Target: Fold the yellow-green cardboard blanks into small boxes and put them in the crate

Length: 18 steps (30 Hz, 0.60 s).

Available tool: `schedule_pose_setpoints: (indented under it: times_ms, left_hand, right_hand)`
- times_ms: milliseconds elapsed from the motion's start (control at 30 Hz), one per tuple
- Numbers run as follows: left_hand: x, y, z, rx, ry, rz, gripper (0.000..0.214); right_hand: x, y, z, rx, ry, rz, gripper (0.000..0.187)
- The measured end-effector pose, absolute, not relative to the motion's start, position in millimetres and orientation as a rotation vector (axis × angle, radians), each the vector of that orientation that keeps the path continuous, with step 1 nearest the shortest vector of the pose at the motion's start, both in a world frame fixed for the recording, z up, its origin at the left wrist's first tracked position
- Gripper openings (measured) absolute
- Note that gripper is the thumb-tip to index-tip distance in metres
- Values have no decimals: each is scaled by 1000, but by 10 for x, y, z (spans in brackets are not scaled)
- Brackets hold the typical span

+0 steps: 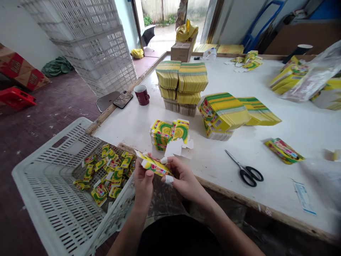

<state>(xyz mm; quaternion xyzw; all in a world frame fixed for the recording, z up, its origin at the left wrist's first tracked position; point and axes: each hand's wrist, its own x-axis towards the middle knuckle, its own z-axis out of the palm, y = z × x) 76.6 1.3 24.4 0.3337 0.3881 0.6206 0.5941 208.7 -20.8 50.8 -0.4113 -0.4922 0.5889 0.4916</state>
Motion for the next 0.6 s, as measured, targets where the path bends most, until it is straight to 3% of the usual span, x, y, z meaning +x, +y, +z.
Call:
schedule_pose_setpoints:
  times_ms: [133,233,433,533,600]
  left_hand:
    - [699,41,222,831,1084,1527,27]
    - [653,70,328,926,1100,1453,24]
    - [413,138,671,1398,1037,1369,73]
    - [385,136,759,1903,1256,931,97]
    - [428,126,766,2074,1305,562,87]
  right_hand:
    - [2178,-229,552,-1044,-1318,1312,18]
    - [2266,-222,560,-1110,-1432,1076,14]
    - [2474,-207,658,-1280,-1772,281,34]
    - [2437,-216,708,-1261,-1942,136,27]
    - [2393,-218,716,-1226,-2023,123,22]
